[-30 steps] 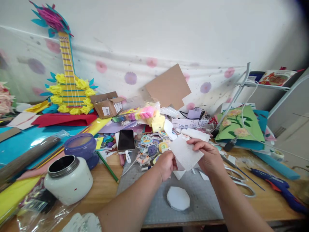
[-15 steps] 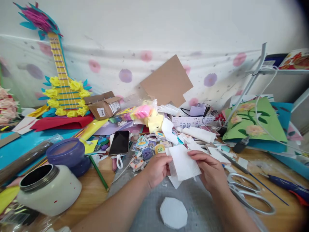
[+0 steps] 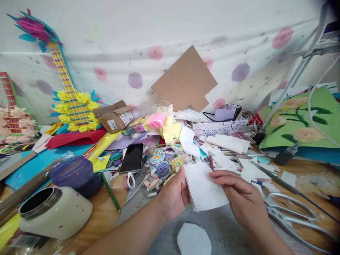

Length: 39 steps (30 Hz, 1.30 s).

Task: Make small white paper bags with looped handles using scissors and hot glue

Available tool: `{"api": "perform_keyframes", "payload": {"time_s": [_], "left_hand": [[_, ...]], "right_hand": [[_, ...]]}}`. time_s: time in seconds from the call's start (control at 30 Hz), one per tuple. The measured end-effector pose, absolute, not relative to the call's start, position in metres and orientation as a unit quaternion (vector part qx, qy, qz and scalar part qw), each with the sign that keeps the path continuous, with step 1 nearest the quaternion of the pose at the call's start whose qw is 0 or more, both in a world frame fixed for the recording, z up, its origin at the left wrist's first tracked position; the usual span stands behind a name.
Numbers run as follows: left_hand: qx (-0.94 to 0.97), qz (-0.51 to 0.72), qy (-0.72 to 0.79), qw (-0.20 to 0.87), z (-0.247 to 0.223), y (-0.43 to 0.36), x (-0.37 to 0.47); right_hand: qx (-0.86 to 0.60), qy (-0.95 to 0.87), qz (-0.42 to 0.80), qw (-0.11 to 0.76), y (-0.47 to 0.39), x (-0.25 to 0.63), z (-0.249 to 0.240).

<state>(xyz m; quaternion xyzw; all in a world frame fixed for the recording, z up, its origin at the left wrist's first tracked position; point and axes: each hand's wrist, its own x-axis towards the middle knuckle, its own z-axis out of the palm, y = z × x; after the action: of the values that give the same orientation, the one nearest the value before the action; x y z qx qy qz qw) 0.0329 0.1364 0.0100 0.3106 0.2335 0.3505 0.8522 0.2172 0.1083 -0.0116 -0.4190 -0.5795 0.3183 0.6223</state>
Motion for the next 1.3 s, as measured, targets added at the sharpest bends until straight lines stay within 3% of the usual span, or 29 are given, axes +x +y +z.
{"api": "perform_keyframes", "payload": {"time_s": [0.43, 0.63, 0.73, 0.97, 1.3], "left_hand": [[0.370, 0.377, 0.300, 0.794, 0.014, 0.132, 0.034], [0.389, 0.384, 0.329, 0.771, 0.009, 0.133, 0.035], [0.409, 0.372, 0.324, 0.768, 0.011, 0.132, 0.036], [0.554, 0.338, 0.327, 0.687, 0.013, 0.128, 0.033], [0.570, 0.325, 0.319, 0.684, 0.015, 0.127, 0.032]], "right_hand": [[-0.436, -0.640, 0.258, 0.577, 0.098, 0.207, 0.002], [-0.440, -0.594, 0.306, 0.600, 0.097, 0.204, -0.004], [-0.454, -0.502, 0.400, 0.618, 0.102, 0.203, -0.012], [-0.434, -0.438, 0.598, 0.511, 0.108, 0.198, -0.005], [-0.485, -0.445, 0.539, 0.525, 0.103, 0.188, -0.005]]}}
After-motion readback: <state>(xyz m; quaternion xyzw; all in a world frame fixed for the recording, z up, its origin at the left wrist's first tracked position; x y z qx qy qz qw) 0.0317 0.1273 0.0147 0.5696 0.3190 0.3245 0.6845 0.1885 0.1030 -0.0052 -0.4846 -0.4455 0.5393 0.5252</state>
